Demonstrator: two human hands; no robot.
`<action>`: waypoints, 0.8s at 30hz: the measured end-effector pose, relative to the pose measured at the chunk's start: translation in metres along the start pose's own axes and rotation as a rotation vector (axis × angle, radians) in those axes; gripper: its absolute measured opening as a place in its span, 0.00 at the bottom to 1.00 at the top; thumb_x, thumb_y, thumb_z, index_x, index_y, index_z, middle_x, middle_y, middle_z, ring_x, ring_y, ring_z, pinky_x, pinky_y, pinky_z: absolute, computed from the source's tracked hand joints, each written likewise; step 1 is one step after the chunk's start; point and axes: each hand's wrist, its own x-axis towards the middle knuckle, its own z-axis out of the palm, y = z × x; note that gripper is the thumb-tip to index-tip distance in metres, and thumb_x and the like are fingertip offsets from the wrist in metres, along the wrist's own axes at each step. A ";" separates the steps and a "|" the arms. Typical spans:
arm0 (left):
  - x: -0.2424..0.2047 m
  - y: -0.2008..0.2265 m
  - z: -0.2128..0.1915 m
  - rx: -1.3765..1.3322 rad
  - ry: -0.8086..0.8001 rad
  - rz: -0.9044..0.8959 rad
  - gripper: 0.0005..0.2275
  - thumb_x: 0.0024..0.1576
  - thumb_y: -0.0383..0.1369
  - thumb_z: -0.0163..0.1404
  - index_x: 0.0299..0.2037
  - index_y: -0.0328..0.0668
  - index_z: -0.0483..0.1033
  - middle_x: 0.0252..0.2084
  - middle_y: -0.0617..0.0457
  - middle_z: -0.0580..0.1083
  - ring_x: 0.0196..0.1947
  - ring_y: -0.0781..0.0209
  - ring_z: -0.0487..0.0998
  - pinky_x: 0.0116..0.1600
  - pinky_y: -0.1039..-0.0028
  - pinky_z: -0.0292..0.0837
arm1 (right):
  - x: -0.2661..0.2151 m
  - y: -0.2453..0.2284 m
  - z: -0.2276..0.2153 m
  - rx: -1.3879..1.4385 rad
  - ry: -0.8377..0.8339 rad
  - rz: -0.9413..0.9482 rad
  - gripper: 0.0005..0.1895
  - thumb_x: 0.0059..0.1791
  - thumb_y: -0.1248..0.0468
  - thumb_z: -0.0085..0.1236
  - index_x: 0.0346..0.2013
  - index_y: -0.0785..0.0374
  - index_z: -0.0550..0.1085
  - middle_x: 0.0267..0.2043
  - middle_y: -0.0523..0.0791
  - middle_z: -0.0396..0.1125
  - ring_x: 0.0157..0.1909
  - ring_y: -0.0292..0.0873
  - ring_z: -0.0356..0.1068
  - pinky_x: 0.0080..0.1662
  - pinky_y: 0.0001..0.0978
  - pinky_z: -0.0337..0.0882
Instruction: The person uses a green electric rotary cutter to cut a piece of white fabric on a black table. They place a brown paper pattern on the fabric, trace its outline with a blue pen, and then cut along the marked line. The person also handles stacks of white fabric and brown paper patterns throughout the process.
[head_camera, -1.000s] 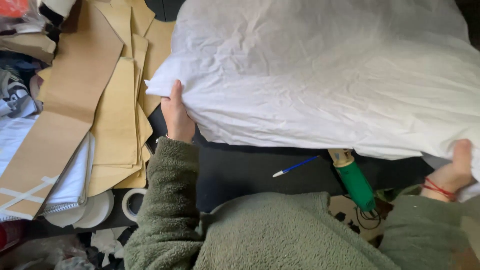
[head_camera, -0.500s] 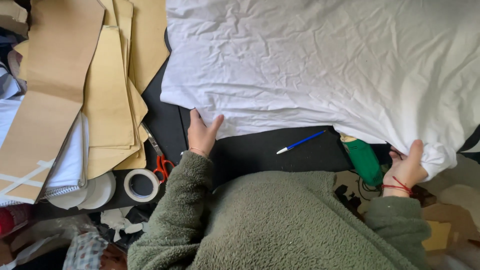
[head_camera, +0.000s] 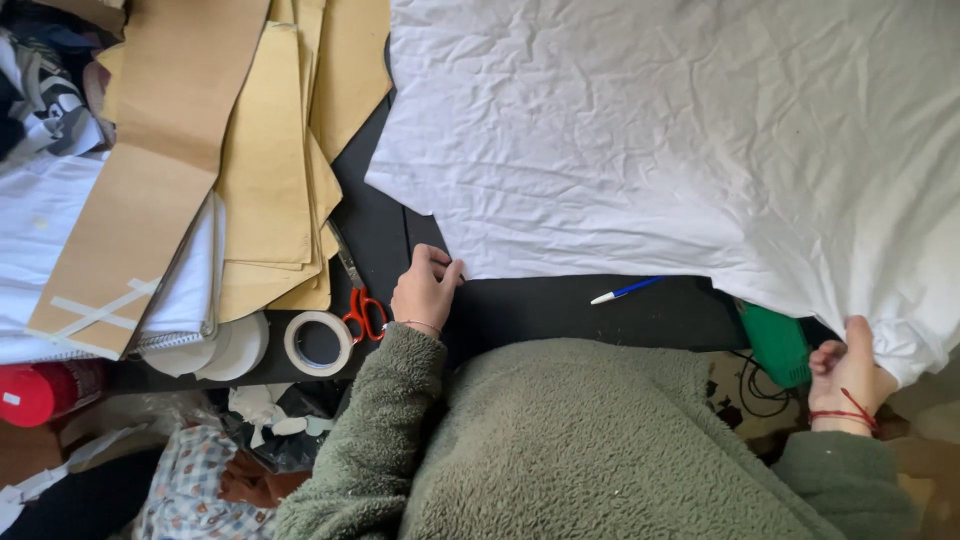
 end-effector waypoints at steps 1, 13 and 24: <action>-0.002 -0.002 -0.004 0.009 -0.007 -0.005 0.14 0.55 0.46 0.56 0.39 0.47 0.73 0.32 0.56 0.82 0.35 0.52 0.83 0.39 0.62 0.75 | 0.002 0.006 -0.006 -0.112 -0.021 -0.008 0.16 0.57 0.55 0.67 0.52 0.59 0.72 0.37 0.42 0.67 0.33 0.34 0.64 0.35 0.25 0.62; -0.007 0.004 -0.021 0.001 -0.066 0.364 0.09 0.56 0.40 0.57 0.35 0.46 0.73 0.29 0.55 0.76 0.33 0.53 0.79 0.35 0.63 0.72 | -0.081 0.018 0.048 -1.191 -0.259 -1.158 0.41 0.45 0.53 0.75 0.66 0.70 0.68 0.57 0.58 0.68 0.58 0.61 0.67 0.61 0.50 0.68; 0.079 -0.084 -0.133 0.251 0.734 0.328 0.03 0.58 0.36 0.60 0.37 0.51 0.80 0.43 0.56 0.76 0.46 0.51 0.76 0.52 0.58 0.69 | -0.081 0.046 0.039 -1.198 -0.613 -1.160 0.35 0.43 0.69 0.66 0.66 0.55 0.72 0.50 0.49 0.72 0.51 0.50 0.72 0.54 0.39 0.70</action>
